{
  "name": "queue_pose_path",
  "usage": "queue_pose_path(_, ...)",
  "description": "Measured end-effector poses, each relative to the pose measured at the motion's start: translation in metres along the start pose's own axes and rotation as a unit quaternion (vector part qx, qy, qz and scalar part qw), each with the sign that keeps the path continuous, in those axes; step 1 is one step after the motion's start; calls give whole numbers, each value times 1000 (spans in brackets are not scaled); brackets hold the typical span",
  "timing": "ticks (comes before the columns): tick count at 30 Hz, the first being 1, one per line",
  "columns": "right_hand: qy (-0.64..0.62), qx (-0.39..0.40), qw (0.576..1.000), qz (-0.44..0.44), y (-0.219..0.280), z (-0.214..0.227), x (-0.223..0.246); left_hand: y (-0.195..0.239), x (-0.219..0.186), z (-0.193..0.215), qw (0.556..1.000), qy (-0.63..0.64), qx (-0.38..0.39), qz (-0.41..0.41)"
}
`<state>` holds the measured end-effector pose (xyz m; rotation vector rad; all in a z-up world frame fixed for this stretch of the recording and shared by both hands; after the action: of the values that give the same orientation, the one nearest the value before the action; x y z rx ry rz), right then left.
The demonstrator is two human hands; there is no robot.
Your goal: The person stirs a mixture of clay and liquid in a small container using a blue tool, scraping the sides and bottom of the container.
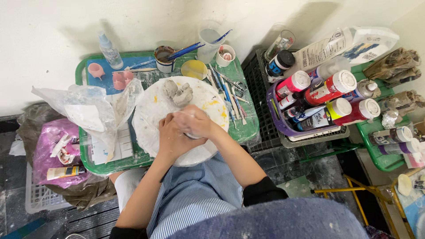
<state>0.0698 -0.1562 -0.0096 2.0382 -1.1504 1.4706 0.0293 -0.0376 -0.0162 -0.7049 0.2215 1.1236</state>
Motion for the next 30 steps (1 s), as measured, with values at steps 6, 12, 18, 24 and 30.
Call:
queue_pose_path(6,25,3,999,-22,-1,-2,-9,-2,0,-5,998,43,38,26)
queue_pose_path(12,-105,-227,964,96,6,47,-4,-3,-11,7,1000,-6,-27,10)
queue_pose_path(18,-232,-210,935,165,31,61,14,-8,-8,12,1000,-11,23,6)
queue_pose_path(24,-250,-244,911,217,56,65,33,-7,-7,14,1000,-13,8,-12)
queue_pose_path(30,-177,-205,943,194,58,55,45,-7,-7,12,1000,-5,8,-10)
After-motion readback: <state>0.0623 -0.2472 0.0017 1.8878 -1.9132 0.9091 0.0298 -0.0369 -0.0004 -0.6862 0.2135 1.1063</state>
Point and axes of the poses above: each hand's wrist, its own y-axis away from the middle knuckle, its own z-axis out of the back of the hand, x = y × z, the point moved 3 cm from there along -y, towards the middle knuckle, and after that the axes turned 13 degrees about -y, right-handed, at the moved point
